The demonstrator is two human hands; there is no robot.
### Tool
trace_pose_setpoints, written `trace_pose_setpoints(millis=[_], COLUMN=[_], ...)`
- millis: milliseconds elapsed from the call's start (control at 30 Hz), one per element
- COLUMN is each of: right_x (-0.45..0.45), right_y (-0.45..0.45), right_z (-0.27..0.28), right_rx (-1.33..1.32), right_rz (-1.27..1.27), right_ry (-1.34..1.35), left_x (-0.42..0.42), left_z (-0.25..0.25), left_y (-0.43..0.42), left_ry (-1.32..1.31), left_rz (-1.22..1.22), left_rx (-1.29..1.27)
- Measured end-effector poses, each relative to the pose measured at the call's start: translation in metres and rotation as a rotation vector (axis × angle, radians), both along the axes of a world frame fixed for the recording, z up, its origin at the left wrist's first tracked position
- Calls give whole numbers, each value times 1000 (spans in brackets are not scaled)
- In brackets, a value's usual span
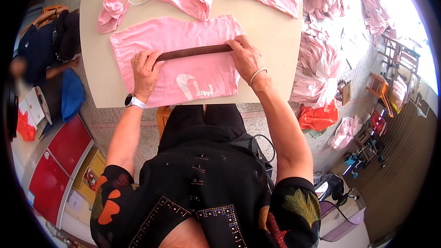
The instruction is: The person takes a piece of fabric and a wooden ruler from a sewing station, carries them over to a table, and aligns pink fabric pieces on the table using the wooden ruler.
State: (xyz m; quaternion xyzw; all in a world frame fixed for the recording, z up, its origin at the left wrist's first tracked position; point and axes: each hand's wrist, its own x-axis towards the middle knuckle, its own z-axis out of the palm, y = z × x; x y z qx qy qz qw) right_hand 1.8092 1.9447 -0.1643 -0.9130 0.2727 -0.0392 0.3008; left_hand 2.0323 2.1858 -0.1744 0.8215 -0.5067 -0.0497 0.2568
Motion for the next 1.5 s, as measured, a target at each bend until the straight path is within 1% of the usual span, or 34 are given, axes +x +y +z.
trace_pose_setpoints(millis=[333,533,933,1033,1233,1500], right_x=[-1,-2,3,4,5,6], right_y=[0,-3,-11,-13,-15,-16], right_z=[-3,-4,0,1,-2,-2], right_rx=[94,89,147,115,133,142], right_rz=[-75,-39,-9,10,15,5], right_ry=[-20,-36,96,93,72,79], left_x=[10,10,10,11,12,12], left_z=[0,-1,0,2,1,2], left_y=[-6,-7,-9,-10,-9,-10], left_ry=[32,67,63,32,-8,-11], left_rz=[-10,7,10,-7,-46,-53], left_rx=[8,20,41,39,61,73])
